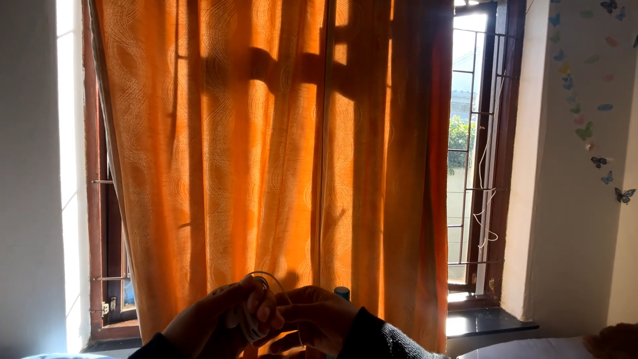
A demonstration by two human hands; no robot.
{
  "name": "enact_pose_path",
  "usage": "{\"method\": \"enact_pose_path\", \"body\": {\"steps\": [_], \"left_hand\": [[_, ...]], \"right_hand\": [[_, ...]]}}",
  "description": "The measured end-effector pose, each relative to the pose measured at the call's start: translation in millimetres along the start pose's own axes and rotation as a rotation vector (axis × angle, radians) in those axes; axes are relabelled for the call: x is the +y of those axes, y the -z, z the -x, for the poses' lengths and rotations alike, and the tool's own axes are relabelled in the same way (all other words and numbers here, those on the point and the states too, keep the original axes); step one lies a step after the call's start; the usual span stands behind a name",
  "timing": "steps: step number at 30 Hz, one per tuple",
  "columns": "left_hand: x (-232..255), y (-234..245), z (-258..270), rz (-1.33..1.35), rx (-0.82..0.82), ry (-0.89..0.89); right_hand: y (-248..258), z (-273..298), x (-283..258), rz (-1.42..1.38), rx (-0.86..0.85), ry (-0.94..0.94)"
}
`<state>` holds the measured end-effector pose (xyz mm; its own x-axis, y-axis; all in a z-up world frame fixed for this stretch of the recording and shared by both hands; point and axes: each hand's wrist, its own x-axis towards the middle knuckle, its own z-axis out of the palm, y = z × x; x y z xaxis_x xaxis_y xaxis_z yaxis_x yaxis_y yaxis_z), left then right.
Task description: Untangling a set of white earphones and storing them in a bedside table drawer.
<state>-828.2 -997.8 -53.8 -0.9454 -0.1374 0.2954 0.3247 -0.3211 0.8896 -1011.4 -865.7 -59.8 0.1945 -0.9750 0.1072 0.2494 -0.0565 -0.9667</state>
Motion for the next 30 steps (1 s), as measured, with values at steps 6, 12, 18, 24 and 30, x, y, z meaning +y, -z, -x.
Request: {"method": "enact_pose_path", "body": {"steps": [6, 12, 18, 24, 30], "left_hand": [[8.9, -20.9, 6.7, -0.015, 0.123, 0.024], [7.8, 20.3, 1.9, -0.323, -0.016, 0.142], [15.6, 16.1, 0.2, -0.394, 0.046, 0.192], [1.5, 10.3, -6.6, -0.267, 0.499, 0.146], [-38.8, 71.9, -40.2, 0.409, 0.363, -0.163]], "right_hand": [[11.1, -8.1, 4.1, -0.102, -0.045, 0.074], [15.6, -13.7, 18.5, -0.123, -0.132, 0.084], [1.4, -9.7, 14.9, 0.049, 0.052, 0.126], [-15.4, -3.1, -0.1, 0.029, 0.273, 0.082], [18.4, -20.2, 18.5, -0.215, 0.15, 0.078]]}}
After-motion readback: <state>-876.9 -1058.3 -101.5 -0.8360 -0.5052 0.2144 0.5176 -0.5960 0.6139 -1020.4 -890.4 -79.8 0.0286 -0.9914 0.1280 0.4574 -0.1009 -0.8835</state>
